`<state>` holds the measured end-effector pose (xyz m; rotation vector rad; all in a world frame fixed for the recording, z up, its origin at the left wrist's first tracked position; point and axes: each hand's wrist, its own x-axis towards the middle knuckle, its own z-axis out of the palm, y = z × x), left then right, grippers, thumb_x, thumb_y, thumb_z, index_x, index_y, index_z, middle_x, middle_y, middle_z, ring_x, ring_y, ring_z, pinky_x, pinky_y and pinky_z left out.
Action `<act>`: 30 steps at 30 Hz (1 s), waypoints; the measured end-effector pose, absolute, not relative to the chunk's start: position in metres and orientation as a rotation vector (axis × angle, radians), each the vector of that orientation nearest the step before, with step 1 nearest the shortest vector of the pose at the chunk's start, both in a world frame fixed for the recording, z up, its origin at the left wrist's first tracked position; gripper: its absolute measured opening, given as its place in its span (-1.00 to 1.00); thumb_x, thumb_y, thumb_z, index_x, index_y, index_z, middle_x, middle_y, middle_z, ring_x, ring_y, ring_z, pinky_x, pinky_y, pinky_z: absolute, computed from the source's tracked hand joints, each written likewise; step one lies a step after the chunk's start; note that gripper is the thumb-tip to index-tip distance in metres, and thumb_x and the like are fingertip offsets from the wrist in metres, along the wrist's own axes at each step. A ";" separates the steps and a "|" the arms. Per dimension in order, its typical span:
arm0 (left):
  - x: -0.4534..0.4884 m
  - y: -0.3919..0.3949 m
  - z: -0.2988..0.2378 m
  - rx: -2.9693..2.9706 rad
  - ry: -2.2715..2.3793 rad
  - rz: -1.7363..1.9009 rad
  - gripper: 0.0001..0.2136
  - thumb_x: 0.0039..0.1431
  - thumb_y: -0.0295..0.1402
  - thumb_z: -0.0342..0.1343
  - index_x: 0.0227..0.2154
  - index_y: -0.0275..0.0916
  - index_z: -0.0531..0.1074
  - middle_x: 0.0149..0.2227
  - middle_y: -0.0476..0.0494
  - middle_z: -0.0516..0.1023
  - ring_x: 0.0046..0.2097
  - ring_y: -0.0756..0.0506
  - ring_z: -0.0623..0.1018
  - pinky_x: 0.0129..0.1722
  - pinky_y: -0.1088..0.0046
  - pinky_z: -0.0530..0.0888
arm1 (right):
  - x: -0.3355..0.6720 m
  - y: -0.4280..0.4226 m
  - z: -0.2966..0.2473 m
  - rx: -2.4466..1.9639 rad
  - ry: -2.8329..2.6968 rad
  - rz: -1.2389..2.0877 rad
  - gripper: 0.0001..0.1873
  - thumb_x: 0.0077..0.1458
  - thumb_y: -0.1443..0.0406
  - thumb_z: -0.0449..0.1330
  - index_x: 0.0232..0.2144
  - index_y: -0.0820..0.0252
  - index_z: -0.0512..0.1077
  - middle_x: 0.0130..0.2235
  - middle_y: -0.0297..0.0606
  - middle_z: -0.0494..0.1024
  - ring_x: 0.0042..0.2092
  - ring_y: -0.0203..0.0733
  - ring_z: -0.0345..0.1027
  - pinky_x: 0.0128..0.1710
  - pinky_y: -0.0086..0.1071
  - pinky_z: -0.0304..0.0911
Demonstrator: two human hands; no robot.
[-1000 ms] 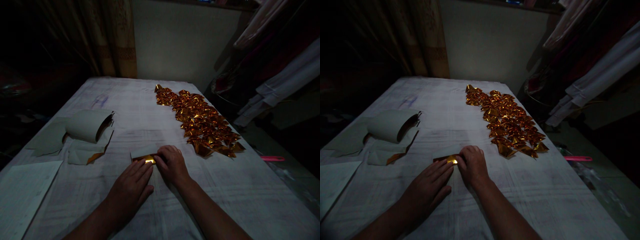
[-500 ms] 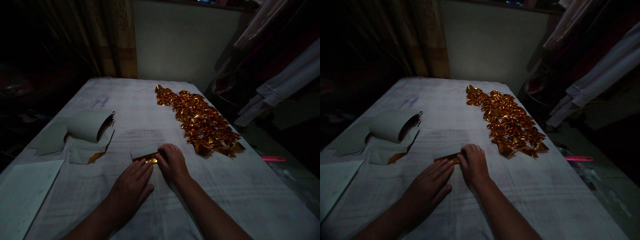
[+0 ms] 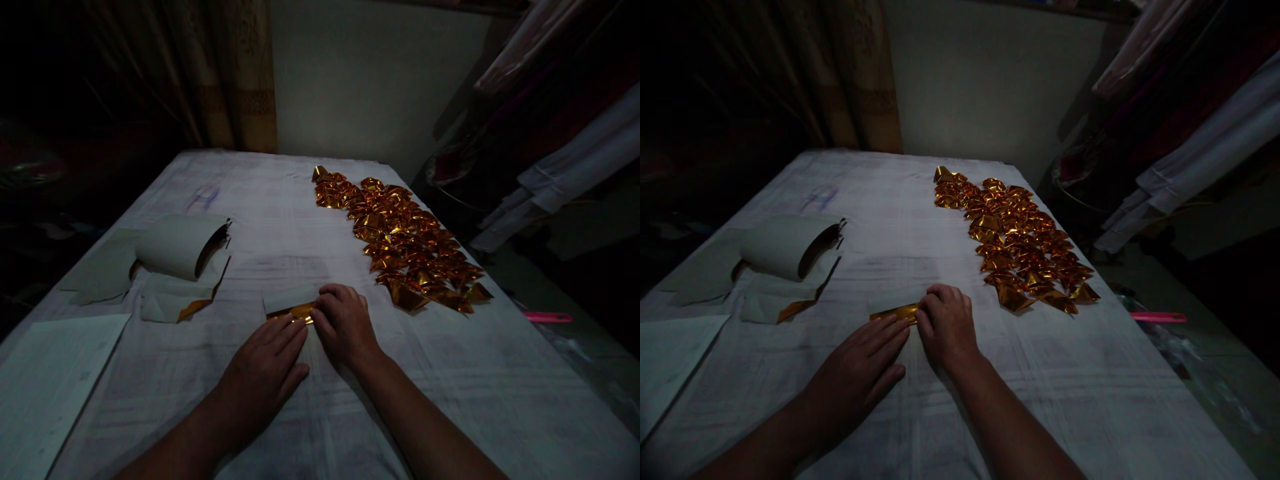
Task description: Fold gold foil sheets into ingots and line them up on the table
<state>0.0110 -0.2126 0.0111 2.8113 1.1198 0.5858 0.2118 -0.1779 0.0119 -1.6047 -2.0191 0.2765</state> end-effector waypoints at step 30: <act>-0.030 -0.204 0.013 2.878 1.100 0.476 -0.54 0.39 -0.18 0.01 0.29 -0.16 0.28 0.24 -0.18 0.46 0.26 -0.21 0.44 0.23 0.12 0.43 | 0.216 -0.178 0.016 -1.674 -2.030 0.260 -0.88 0.23 0.36 0.21 -0.21 0.07 0.52 0.02 -0.22 0.53 0.08 -0.06 0.33 0.05 -0.17 0.17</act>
